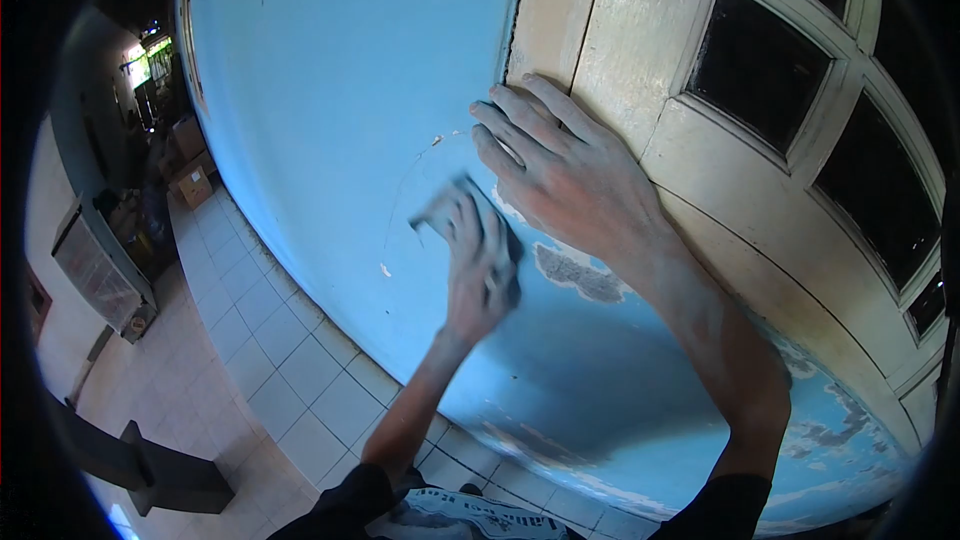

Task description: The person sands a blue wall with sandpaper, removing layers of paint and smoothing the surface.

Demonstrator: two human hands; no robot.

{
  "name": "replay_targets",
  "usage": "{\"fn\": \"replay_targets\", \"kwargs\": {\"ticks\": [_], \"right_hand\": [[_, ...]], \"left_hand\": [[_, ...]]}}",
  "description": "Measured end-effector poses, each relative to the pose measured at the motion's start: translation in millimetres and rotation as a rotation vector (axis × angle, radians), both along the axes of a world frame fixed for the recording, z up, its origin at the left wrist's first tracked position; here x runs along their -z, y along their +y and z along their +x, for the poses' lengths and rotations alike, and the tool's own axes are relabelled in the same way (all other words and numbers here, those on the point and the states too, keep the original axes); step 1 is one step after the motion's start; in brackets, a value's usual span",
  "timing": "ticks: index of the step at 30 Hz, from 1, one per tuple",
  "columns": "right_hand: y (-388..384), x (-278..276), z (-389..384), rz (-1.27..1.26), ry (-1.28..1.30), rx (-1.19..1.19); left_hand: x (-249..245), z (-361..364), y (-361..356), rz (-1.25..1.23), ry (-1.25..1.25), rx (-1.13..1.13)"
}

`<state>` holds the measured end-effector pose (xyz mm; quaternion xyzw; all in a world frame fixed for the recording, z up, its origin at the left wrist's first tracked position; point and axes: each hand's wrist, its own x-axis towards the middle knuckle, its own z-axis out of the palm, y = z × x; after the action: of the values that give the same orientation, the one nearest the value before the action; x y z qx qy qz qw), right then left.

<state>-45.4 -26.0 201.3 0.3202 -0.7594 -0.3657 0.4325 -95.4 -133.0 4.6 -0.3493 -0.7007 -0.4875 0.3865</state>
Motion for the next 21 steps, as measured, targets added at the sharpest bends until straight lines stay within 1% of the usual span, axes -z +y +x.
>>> {"fn": "replay_targets", "kwargs": {"ticks": [1, 2, 3, 5, 6, 7, 9, 11, 12, 13, 14, 15, 16, 17, 19, 20, 21], "right_hand": [[0.4, 0.6, -0.5, 0.002, 0.004, -0.006], [0.6, 1.5, -1.1, 0.004, 0.002, -0.011], [0.7, 1.9, -1.8, 0.009, 0.018, -0.008], [0.0, 2.4, -1.2, 0.004, 0.037, -0.007], [-0.4, 2.7, 0.2, 0.016, 0.037, 0.003], [0.2, 1.3, 1.2, 0.032, 0.041, 0.018], [1.6, 0.8, -0.1, 0.029, 0.050, 0.005], [2.3, 0.3, 0.0, 0.039, 0.046, -0.019], [1.6, 0.5, -0.1, 0.021, 0.044, -0.025], [0.8, 1.5, 0.1, -0.004, 0.040, -0.032], [0.6, 2.5, 0.2, -0.009, 0.036, -0.033], [0.3, 2.6, -0.2, 0.001, 0.048, -0.030], [0.8, 1.8, -0.7, 0.012, 0.063, -0.024], [0.9, 1.0, -0.8, 0.007, 0.067, -0.018], [0.9, 1.2, 0.9, 0.027, 0.074, 0.000], [1.6, 1.6, 1.7, 0.029, 0.066, 0.003], [1.5, 1.5, 1.7, 0.016, 0.057, -0.009]], "left_hand": [[-22.6, -7.0, -4.0, 0.110, 0.000, 0.000], [-43.7, -12.3, -9.2, 0.162, -0.074, 0.000], [-40.1, -11.0, -7.0, 0.163, -0.074, -0.005], [-21.6, -2.3, 4.7, 0.093, 0.038, 0.006], [-2.2, 15.9, 14.7, 0.029, -0.021, 0.063], [18.7, 31.6, 19.2, -0.138, -0.001, 0.118], [20.7, 25.9, 13.6, -0.182, 0.073, 0.095], [-13.8, 3.9, 4.4, 0.130, -0.045, 0.069], [-17.3, -11.6, -10.7, 0.427, -0.633, 0.426], [-12.7, -10.1, -7.3, 0.427, -0.636, 0.423], [-7.1, -5.1, 1.1, 0.288, -0.377, 0.203], [-16.0, 5.0, 10.0, 0.143, -0.113, -0.012], [-1.2, 20.3, 18.4, 0.024, -0.009, 0.019], [2.1, 42.5, 21.4, -0.114, -0.023, 0.088], [-0.6, 26.3, 14.6, -0.133, 0.001, -0.018], [-6.7, 8.8, 8.2, -0.132, -0.007, -0.014], [-17.2, -12.8, -0.2, 0.105, -0.205, 0.043]]}}
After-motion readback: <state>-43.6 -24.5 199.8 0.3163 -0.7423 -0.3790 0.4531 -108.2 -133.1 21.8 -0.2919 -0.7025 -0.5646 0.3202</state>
